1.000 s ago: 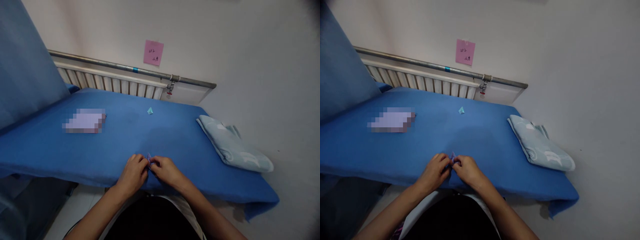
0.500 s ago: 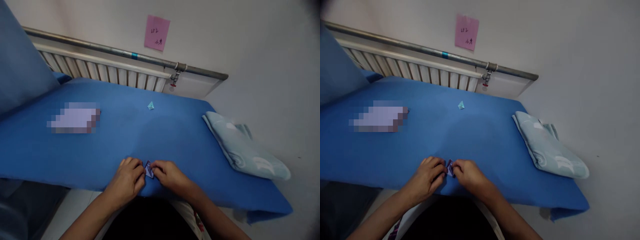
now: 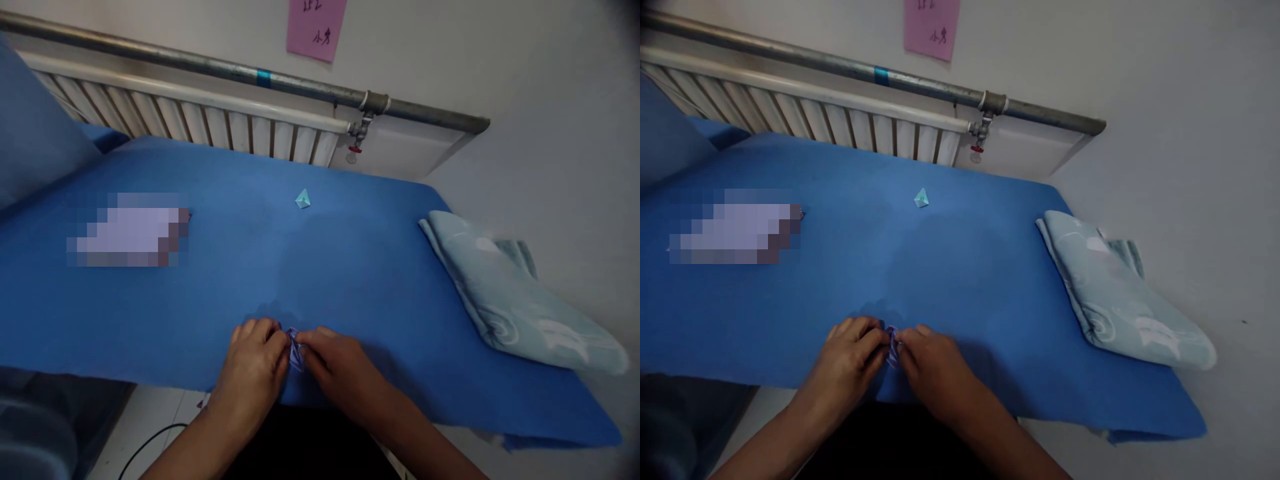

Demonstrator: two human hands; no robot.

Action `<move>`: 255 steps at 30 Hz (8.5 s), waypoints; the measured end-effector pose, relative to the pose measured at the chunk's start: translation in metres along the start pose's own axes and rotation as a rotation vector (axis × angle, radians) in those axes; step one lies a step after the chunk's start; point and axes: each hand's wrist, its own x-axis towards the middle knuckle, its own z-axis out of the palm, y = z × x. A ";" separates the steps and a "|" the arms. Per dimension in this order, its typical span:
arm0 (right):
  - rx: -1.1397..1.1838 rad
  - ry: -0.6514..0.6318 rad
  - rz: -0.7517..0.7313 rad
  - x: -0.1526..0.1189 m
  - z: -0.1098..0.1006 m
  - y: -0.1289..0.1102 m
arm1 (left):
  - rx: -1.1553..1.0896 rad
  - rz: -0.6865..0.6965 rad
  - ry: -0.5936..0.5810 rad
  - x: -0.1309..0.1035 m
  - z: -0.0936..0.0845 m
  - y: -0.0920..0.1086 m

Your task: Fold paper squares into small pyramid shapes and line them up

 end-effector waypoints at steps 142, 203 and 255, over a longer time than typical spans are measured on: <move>-0.064 0.208 0.004 -0.024 -0.002 0.005 | -0.295 0.143 -0.062 0.014 0.002 0.014; -0.292 0.195 0.124 -0.017 0.010 0.018 | -0.087 0.041 -0.317 0.038 -0.004 0.017; 0.085 0.472 0.161 -0.032 0.009 0.024 | -0.320 -0.146 -0.538 0.053 -0.024 0.015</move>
